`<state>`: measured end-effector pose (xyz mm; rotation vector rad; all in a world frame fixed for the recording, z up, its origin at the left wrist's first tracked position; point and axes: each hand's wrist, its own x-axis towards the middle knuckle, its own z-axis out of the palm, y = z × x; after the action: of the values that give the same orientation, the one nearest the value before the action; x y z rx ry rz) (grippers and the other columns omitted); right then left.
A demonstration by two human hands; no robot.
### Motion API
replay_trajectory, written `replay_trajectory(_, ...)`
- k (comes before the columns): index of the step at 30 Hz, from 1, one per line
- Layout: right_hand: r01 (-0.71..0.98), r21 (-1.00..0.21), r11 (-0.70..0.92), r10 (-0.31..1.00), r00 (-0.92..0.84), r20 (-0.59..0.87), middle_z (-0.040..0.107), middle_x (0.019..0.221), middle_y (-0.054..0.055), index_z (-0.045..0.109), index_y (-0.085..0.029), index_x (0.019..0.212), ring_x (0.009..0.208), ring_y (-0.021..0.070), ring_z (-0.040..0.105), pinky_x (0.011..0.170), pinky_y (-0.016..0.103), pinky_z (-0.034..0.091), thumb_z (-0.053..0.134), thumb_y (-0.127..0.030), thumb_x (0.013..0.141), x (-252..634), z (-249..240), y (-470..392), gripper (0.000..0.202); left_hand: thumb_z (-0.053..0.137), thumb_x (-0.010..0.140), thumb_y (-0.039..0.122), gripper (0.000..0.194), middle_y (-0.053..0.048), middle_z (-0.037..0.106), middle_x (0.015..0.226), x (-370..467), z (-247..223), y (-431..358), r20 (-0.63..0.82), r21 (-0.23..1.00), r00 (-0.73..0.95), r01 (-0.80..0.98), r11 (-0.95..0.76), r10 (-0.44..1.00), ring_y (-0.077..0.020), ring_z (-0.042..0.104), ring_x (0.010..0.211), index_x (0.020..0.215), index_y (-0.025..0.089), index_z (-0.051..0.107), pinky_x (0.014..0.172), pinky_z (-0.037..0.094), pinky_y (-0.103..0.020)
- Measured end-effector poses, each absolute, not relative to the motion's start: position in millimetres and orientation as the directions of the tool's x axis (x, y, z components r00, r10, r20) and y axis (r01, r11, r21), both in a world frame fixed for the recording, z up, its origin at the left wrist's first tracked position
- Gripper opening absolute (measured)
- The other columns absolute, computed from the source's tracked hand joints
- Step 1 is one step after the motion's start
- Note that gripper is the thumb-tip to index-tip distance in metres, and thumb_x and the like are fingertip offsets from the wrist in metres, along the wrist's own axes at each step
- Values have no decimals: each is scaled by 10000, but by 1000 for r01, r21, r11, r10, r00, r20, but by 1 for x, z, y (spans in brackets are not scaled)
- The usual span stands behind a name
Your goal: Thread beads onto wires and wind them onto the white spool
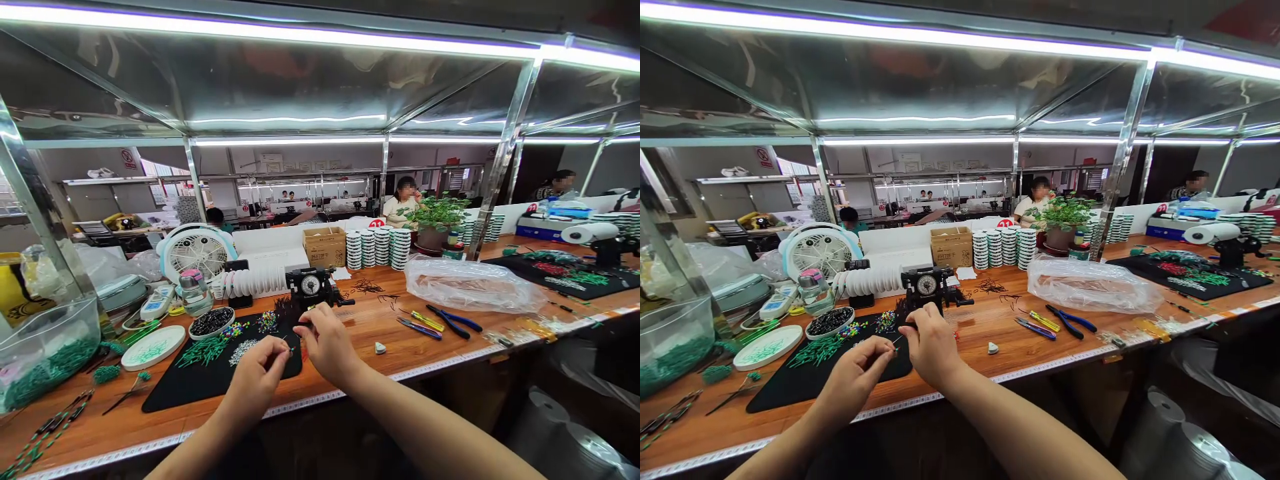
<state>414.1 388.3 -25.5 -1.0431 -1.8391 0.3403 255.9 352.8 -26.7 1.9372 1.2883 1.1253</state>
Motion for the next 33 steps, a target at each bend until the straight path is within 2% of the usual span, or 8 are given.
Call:
replay_trajectory(6,379,-781,496,862,-325,389,592,653,5,654,-171,687,635,135,533,577,233,377,595,-300,809,404,-44,358,187,473,790,306,183,47,443,531,255,-22,354,187,924,115,318,-215,976,-88,352,437,688,164,527,440,309,-219)
replay_trajectory(10,551,-434,713,667,-341,663,555,856,62,605,-165,795,806,183,505,693,282,386,497,-141,832,407,-43,352,117,528,786,323,187,19,507,569,257,-16,349,209,895,151,368,-251,966,-117,422,487,687,170,573,473,358,-240)
replay_trajectory(12,551,-338,763,602,-416,682,517,922,73,572,-168,860,822,181,488,706,285,390,459,-88,820,409,-36,358,144,530,803,290,155,-32,589,736,256,-17,347,325,801,213,456,-388,921,-167,529,676,720,184,605,634,439,-285)
replay_trajectory(18,458,-642,615,788,-379,485,529,717,1,554,-169,713,673,127,502,602,227,380,506,-92,797,408,-19,401,123,368,852,105,304,-109,568,1108,252,-35,353,577,250,491,655,-713,653,-211,561,958,1031,202,594,829,445,-347)
replay_trajectory(22,473,-661,583,812,-317,489,546,713,9,583,-159,700,678,129,521,621,233,392,544,-104,789,411,-20,403,111,479,825,200,164,-70,626,972,254,-32,356,496,595,359,523,-610,791,-213,564,901,836,208,642,829,422,-329)
replay_trajectory(25,480,-660,578,796,-152,586,557,873,53,602,-163,823,803,157,522,729,273,394,533,-222,844,412,-25,387,94,537,791,310,168,4,540,603,254,-24,355,294,861,148,388,-329,944,-150,495,570,710,189,619,549,403,-255)
replay_trajectory(30,327,-854,405,907,-265,328,580,650,10,641,-155,660,638,145,521,570,237,384,645,-335,761,402,-42,364,206,502,779,313,179,47,451,528,253,-18,354,169,945,79,270,-185,982,-95,360,453,694,167,562,457,311,-217)
replay_trajectory(33,358,-756,547,837,-255,485,574,710,19,630,-154,693,693,144,523,624,240,395,577,-199,807,399,-49,357,134,526,775,334,202,51,443,512,254,-16,354,156,948,75,270,-171,985,-93,341,447,666,168,559,456,297,-219)
